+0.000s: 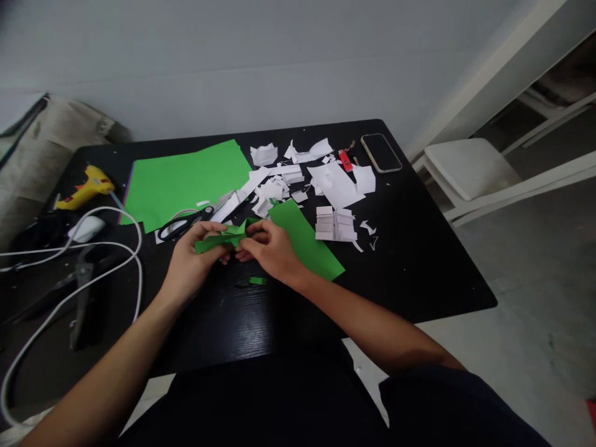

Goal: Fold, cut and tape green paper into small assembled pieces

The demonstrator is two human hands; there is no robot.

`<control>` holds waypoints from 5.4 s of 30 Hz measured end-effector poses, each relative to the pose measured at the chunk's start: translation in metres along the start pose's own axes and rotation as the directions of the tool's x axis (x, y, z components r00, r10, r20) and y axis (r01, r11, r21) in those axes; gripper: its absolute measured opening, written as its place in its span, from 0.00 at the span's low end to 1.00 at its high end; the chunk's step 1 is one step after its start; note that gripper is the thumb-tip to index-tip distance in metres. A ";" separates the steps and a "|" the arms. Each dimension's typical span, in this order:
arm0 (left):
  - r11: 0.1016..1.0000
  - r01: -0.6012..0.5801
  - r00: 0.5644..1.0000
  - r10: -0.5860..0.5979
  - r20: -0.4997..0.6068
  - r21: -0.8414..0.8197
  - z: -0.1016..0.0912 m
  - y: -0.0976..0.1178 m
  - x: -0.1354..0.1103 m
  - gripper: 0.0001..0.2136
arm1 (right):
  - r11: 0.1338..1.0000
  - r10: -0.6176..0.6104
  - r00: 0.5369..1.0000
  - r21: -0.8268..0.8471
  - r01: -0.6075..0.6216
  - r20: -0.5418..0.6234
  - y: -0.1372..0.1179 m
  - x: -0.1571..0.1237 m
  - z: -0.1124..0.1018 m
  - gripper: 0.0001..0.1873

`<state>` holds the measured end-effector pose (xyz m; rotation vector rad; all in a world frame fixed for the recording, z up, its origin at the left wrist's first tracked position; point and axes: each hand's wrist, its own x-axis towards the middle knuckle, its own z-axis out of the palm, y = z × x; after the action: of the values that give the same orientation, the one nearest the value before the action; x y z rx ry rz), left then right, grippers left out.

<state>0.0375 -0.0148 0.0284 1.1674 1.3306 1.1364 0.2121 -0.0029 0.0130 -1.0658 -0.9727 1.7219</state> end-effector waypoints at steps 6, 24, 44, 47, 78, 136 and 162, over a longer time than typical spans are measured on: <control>1.000 0.025 0.999 -0.025 0.030 0.002 0.001 0.000 0.000 0.17 | 0.998 -0.044 0.999 -0.039 0.043 -0.019 0.003 0.001 0.000 0.19; 0.938 -0.275 0.961 0.262 0.091 0.211 0.005 -0.008 -0.008 0.18 | 0.995 -0.097 0.993 -0.018 0.096 -0.068 0.011 0.002 0.003 0.20; 0.788 -0.558 0.830 0.535 0.158 0.262 -0.011 -0.010 -0.011 0.15 | 0.931 -0.314 0.942 -0.230 0.282 -0.116 -0.001 0.003 -0.008 0.12; 0.754 -0.635 0.772 0.611 0.173 0.168 -0.014 -0.007 -0.012 0.21 | 0.848 -0.429 0.894 -0.397 0.350 -0.129 -0.006 0.001 -0.010 0.07; 0.535 -0.635 0.727 0.658 0.197 0.558 -0.007 -0.001 -0.011 0.02 | 0.462 -0.648 0.746 -0.699 0.546 0.155 -0.004 -0.003 -0.012 0.12; 0.894 -0.428 0.901 0.434 -0.014 0.130 -0.003 -0.006 -0.019 0.13 | 0.681 -0.587 0.808 -0.511 0.524 0.047 0.004 -0.003 -0.005 0.03; 0.751 -0.520 0.847 0.514 0.133 0.408 -0.009 -0.008 -0.011 0.04 | 0.946 -0.317 0.948 -0.058 0.318 0.024 -0.006 -0.009 0.001 0.17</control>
<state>0.0289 -0.0269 0.0225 1.9641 1.3213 1.2430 0.2149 -0.0101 0.0209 -0.8804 -1.1456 1.4446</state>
